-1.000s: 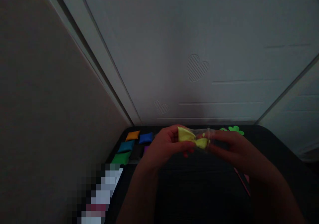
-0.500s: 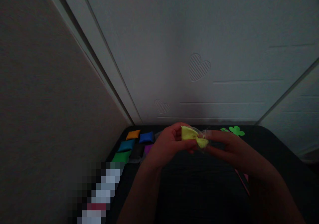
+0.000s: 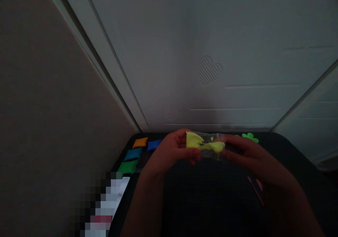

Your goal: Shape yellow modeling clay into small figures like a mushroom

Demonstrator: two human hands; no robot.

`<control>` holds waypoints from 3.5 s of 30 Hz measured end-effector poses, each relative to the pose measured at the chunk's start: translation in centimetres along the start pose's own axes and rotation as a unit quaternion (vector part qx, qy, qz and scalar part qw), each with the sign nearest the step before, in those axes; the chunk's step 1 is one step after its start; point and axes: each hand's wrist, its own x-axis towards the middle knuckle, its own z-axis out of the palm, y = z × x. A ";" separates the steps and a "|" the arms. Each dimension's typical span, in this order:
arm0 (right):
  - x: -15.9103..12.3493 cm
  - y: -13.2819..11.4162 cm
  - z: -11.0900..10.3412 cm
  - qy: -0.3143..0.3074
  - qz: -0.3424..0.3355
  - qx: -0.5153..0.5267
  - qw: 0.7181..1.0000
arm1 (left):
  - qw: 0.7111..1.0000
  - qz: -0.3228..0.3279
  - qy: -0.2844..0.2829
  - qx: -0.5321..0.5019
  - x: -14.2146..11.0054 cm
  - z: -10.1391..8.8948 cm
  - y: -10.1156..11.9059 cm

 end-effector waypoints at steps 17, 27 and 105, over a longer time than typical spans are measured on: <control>0.6 0.1 -0.4 0.002 0.004 -0.003 1.000 | 0.999 -0.013 0.020 0.028 0.1 0.2 0.1; 0.9 1.8 -1.1 0.125 0.049 0.218 0.967 | 0.993 0.005 0.105 0.048 0.0 -1.8 -0.2; 2.4 1.6 0.0 0.170 0.082 0.453 0.871 | 0.981 -0.006 0.184 0.054 -0.1 -3.1 -0.4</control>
